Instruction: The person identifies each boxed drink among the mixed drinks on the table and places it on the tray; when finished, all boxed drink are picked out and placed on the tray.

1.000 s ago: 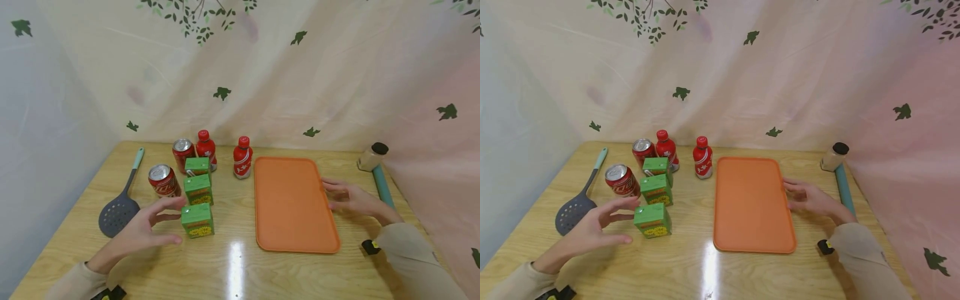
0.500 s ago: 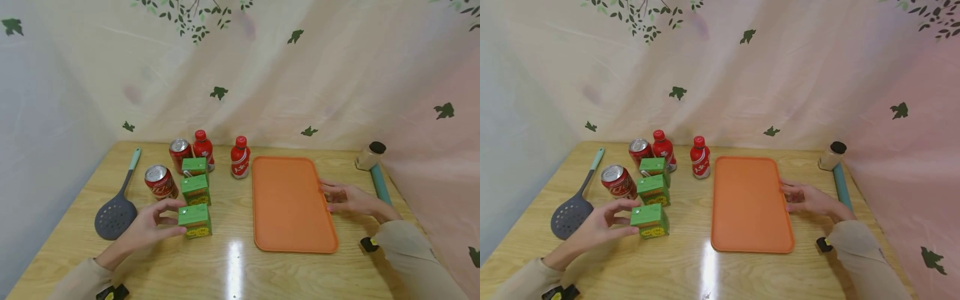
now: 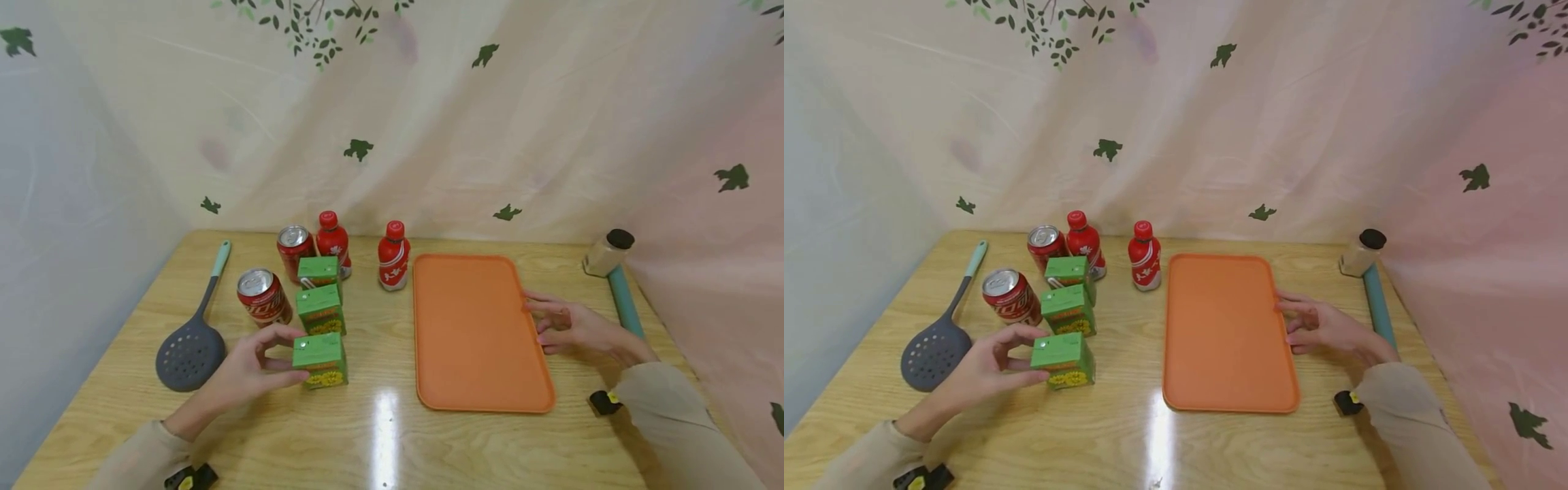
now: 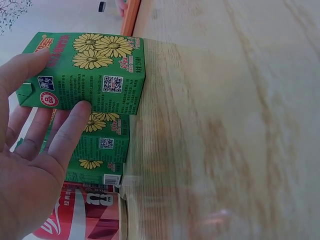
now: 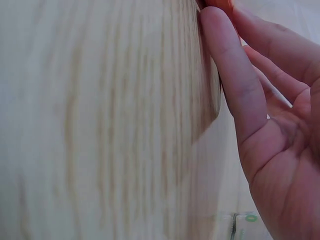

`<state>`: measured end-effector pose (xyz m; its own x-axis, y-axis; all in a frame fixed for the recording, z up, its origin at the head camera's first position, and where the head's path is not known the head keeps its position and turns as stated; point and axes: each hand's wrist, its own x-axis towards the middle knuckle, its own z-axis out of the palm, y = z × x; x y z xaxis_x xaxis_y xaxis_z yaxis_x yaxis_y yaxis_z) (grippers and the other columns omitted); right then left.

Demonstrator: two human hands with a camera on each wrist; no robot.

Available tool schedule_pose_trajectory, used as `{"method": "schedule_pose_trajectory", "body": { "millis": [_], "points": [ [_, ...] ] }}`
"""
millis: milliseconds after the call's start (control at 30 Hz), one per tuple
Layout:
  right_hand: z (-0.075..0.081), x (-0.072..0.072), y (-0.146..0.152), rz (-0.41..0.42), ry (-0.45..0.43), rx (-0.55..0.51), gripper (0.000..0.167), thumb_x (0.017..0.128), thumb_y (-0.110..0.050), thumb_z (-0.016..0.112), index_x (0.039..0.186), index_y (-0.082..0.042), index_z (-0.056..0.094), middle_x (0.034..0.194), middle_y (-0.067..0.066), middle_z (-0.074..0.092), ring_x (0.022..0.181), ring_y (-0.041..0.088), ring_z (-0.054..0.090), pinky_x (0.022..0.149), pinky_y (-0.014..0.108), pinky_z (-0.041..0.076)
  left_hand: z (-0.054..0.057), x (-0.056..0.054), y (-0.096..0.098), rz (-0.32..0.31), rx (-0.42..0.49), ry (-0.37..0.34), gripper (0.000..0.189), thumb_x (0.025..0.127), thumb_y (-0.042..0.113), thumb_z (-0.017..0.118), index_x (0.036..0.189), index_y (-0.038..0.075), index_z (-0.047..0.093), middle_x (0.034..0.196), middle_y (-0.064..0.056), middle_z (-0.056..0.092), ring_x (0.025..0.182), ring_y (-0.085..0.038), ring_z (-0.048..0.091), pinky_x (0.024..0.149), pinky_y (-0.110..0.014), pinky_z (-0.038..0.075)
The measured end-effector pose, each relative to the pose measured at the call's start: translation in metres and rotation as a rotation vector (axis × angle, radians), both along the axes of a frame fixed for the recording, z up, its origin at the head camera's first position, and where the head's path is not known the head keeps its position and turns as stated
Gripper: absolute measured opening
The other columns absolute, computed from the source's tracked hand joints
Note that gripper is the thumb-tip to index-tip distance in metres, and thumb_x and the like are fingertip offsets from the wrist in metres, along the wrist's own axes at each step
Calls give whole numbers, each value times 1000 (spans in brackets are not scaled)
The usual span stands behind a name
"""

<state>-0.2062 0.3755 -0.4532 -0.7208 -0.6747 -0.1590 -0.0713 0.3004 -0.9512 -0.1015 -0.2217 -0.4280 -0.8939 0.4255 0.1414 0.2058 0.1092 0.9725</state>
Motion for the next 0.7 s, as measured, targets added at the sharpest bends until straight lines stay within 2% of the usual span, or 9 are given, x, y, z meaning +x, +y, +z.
{"method": "schedule_pose_trajectory", "body": {
  "millis": [100, 333, 567, 700],
  "points": [
    [-1, 1, 0, -1, -20, -10, 80, 97, 3, 65, 159, 3, 16, 150, -2, 43, 104, 18, 61, 81, 46, 60, 0, 0, 0, 4, -7, 1, 50, 82, -5, 81, 126, -2, 57, 122, -16, 59, 101, -28, 71, 81, -43, 60],
    [-2, 0, 0, -7, 10, 45, 82, 95, -1, 69, 161, -2, 20, 161, 15, 29, 107, 20, 60, 82, 45, 60, 0, -1, 0, 9, -9, -3, 51, 81, -6, 82, 125, -1, 58, 122, -15, 59, 102, -29, 70, 81, -43, 60],
    [-2, 0, 3, 33, 10, 5, 80, 96, 3, 66, 159, 3, 18, 159, -5, 33, 109, 18, 59, 80, 45, 61, 0, -2, 2, 15, -13, 18, 50, 81, -6, 82, 125, -3, 58, 122, -15, 60, 103, -28, 70, 81, -42, 60],
    [-2, 0, 1, 46, 21, 4, 77, 97, 3, 65, 159, 4, 19, 161, -5, 30, 109, 18, 59, 79, 46, 61, -1, -1, 1, 27, -13, 16, 50, 81, -7, 82, 124, -3, 58, 121, -15, 60, 101, -30, 70, 80, -42, 60]
  ]
}}
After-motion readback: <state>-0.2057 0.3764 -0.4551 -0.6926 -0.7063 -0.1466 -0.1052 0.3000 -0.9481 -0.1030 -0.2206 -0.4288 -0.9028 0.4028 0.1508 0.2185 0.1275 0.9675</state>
